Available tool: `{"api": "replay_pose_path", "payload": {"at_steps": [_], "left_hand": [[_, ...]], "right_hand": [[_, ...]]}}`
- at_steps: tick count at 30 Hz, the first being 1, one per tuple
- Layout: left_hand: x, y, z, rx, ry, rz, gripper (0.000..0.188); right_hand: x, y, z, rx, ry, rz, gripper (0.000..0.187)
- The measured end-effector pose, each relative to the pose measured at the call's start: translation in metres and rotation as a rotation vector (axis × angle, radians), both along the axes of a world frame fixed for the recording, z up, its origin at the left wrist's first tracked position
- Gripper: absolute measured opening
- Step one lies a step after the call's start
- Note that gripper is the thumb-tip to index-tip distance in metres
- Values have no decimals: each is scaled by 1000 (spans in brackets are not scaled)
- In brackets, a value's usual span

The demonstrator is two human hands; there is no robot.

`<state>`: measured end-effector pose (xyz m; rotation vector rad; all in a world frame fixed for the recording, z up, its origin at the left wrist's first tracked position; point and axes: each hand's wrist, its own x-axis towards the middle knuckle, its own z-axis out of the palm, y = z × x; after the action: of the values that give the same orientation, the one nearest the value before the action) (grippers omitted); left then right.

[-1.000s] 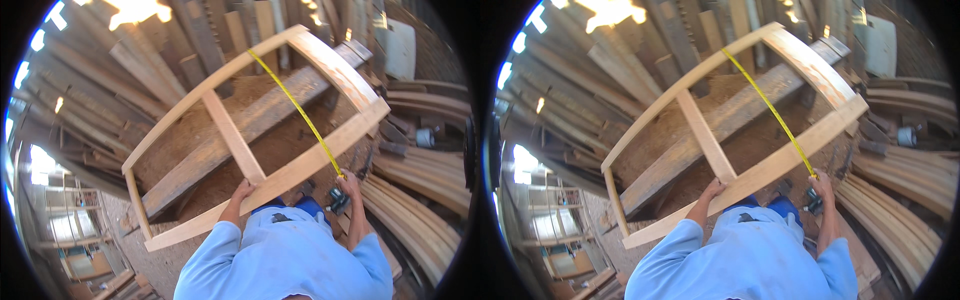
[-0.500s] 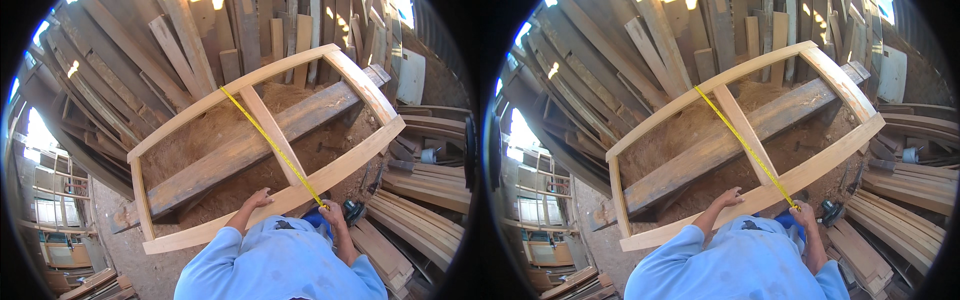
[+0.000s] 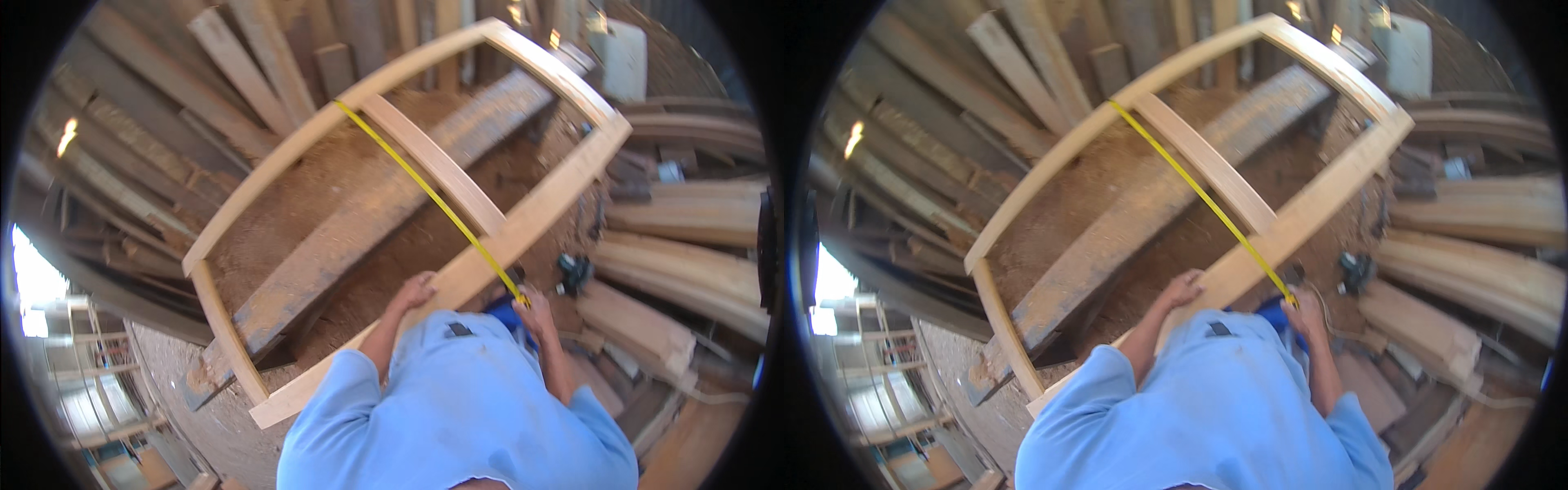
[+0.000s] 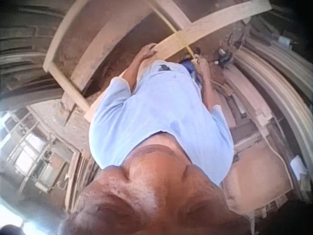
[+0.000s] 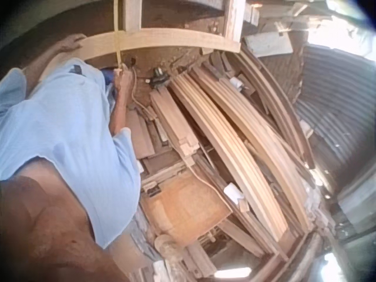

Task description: The person measures different sections of a large wooden frame using a tape measure and then moves the frame across the workshop.

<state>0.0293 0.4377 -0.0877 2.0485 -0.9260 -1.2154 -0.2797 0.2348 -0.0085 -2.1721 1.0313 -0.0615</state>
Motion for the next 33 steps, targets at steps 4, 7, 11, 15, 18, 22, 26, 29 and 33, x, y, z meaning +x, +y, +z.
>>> {"api": "replay_pose_path", "payload": {"at_steps": [4, 7, 11, 15, 18, 22, 26, 29, 33], "left_hand": [[-5, 2, 5, 62, 105, 95, 45], [-4, -7, 21, 140, 69, 72, 43], [0, -6, 22, 149, 73, 45, 40], [3, -10, 28, 146, 86, 14, 37], [6, -10, 28, 144, 95, -2, 38], [9, -10, 24, 120, 117, -13, 40], [9, -11, 25, 121, 110, -29, 41], [9, -12, 24, 138, 135, -31, 42], [11, -13, 26, 157, 191, -25, 45]], "right_hand": [[-1, -3, 13, -28, 86, -114, 50], [-14, -4, 16, -21, 111, -198, 49], [-17, -3, 15, -9, 115, -242, 47], [-19, -3, 7, -6, 117, -256, 48], [-20, -3, -1, -13, 93, -262, 47], [-20, -5, 0, -10, 91, -250, 47], [-18, -8, 7, 12, 107, -220, 48], [-20, -10, 4, 134, 76, -217, 47], [-10, -12, 18, 141, 91, -232, 46]]}}
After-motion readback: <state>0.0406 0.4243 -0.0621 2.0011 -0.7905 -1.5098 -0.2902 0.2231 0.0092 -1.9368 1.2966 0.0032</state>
